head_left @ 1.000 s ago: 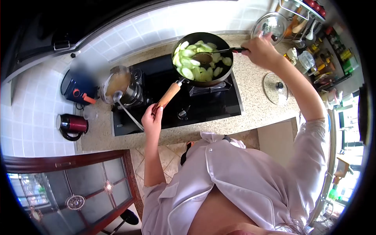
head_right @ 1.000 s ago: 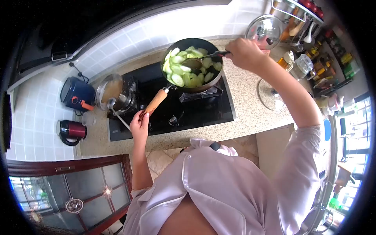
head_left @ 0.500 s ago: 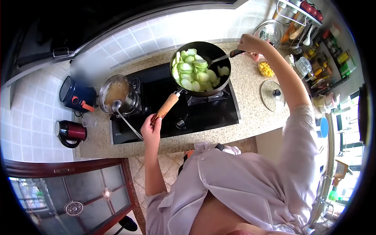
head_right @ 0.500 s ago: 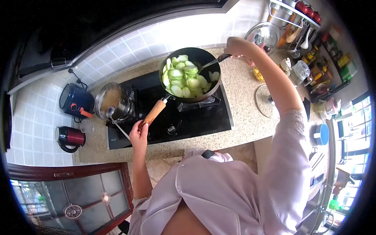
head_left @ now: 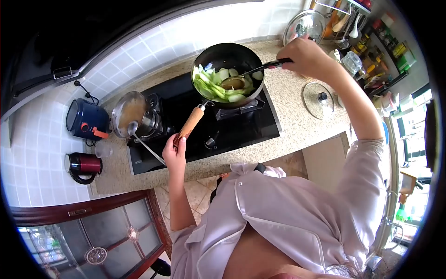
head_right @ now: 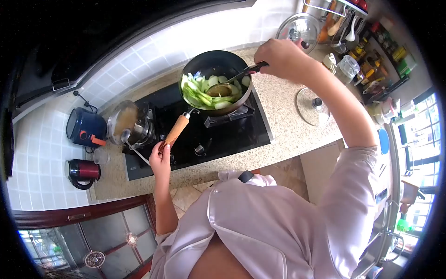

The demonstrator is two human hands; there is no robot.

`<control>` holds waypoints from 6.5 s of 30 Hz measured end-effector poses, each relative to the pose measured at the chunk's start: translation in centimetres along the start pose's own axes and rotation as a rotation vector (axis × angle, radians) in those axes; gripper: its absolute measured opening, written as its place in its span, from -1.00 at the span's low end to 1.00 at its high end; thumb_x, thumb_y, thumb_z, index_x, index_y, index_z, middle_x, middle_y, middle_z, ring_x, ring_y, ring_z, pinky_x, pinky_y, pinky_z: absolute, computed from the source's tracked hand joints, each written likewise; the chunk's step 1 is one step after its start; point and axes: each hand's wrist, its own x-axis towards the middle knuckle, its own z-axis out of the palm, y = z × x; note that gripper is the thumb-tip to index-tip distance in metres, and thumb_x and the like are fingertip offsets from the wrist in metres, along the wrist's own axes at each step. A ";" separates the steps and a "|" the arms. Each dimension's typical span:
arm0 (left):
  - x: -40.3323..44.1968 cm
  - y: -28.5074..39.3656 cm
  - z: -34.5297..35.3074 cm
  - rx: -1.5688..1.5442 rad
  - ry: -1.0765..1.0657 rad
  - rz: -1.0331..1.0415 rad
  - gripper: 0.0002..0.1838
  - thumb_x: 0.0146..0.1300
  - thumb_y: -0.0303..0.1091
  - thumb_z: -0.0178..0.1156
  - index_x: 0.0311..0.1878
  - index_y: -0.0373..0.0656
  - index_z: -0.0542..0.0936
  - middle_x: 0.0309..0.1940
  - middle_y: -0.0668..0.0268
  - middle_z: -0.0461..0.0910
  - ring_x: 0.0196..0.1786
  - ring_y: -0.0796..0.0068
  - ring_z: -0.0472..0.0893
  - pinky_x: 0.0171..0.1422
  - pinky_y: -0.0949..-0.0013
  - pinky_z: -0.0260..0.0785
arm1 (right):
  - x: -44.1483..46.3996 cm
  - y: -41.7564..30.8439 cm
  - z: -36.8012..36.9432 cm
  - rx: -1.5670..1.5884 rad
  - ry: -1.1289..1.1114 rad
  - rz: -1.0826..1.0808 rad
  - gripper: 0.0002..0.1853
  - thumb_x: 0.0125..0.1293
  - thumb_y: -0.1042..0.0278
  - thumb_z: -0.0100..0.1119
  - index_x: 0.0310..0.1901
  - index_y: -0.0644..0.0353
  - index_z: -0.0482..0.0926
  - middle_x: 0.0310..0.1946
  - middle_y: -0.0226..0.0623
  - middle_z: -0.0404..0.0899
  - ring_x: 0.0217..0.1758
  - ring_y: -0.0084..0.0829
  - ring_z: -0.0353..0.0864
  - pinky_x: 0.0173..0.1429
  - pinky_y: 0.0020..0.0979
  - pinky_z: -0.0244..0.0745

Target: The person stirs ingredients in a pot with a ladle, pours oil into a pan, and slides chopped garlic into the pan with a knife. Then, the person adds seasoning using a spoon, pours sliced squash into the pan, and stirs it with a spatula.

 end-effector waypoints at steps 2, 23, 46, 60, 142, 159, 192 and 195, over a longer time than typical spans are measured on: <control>0.0 0.4 -0.1 0.024 -0.011 -0.006 -0.74 0.28 -0.40 0.22 -0.06 -0.39 0.54 -0.31 0.30 0.60 -0.30 0.65 0.54 -0.18 0.57 0.40 | -1.3 -0.6 -2.1 0.008 0.065 -0.009 -0.86 0.09 0.35 0.32 -0.31 0.16 0.66 -0.36 -0.23 0.64 -0.25 -0.22 0.63 -0.08 -0.23 0.47; 0.1 -0.3 0.1 0.025 0.021 0.042 -0.74 0.29 -0.41 0.21 -0.05 -0.39 0.53 -0.31 0.32 0.59 -0.32 0.66 0.52 -0.18 0.58 0.39 | 4.7 1.3 3.5 -0.088 0.035 0.330 -0.77 0.30 0.25 0.12 -0.22 0.27 0.59 -0.28 -0.01 0.63 -0.18 -0.10 0.68 -0.13 -0.18 0.62; -0.1 0.5 0.4 -0.021 0.019 -0.007 -0.73 0.32 -0.39 0.17 -0.01 -0.38 0.53 -0.25 0.35 0.57 -0.26 0.70 0.51 -0.18 0.63 0.35 | -0.8 -0.2 -2.4 -0.760 -0.128 -0.232 -0.59 0.10 0.49 0.27 0.03 -0.03 0.54 -0.04 -0.43 0.52 0.08 -0.48 0.54 0.07 -0.27 0.58; 0.0 0.1 0.5 -0.022 0.047 0.019 -0.76 0.29 -0.42 0.20 -0.05 -0.38 0.54 -0.30 0.32 0.60 -0.30 0.67 0.53 -0.19 0.60 0.38 | 0.0 -0.9 -2.3 -0.357 -0.092 -0.107 -0.74 0.27 0.51 0.04 -0.04 0.02 0.57 -0.24 -0.24 0.56 -0.20 -0.38 0.63 -0.07 -0.33 0.60; -0.2 0.8 0.3 0.114 0.023 0.043 -0.73 0.29 -0.34 0.21 -0.06 -0.34 0.54 -0.31 0.21 0.64 -0.29 0.54 0.62 -0.16 0.49 0.45 | -1.8 -3.1 -2.2 -0.112 0.108 -0.101 -0.76 0.14 0.22 0.28 -0.47 0.24 0.57 -0.49 -0.23 0.57 -0.33 -0.14 0.61 -0.14 -0.20 0.47; -1.3 3.4 0.3 0.320 0.034 0.062 -0.62 0.29 -0.34 0.20 0.11 -0.30 0.45 -0.29 0.20 0.61 -0.32 0.55 0.58 -0.29 0.51 0.46 | 4.6 -1.2 7.7 -0.094 0.049 0.216 -0.84 0.16 0.49 0.10 -0.23 0.24 0.62 -0.29 -0.11 0.64 -0.23 -0.21 0.69 -0.18 -0.30 0.61; -1.5 3.5 0.6 0.229 0.038 -0.009 -0.66 0.29 -0.39 0.18 0.08 -0.32 0.44 -0.24 0.23 0.58 -0.28 0.58 0.56 -0.25 0.53 0.43 | 2.0 0.0 -0.9 -0.124 0.038 0.187 -0.82 0.26 0.35 0.08 -0.26 0.26 0.61 -0.31 -0.11 0.63 -0.19 -0.14 0.67 -0.11 -0.20 0.59; -1.5 3.5 0.6 0.226 0.024 -0.050 -0.67 0.29 -0.41 0.17 0.08 -0.32 0.44 -0.22 0.22 0.58 -0.24 0.57 0.57 -0.22 0.53 0.44 | 3.9 -1.0 -1.1 -0.244 -0.065 0.235 -0.82 0.14 0.41 0.10 -0.28 0.27 0.63 -0.31 -0.05 0.65 -0.21 -0.13 0.69 -0.15 -0.22 0.59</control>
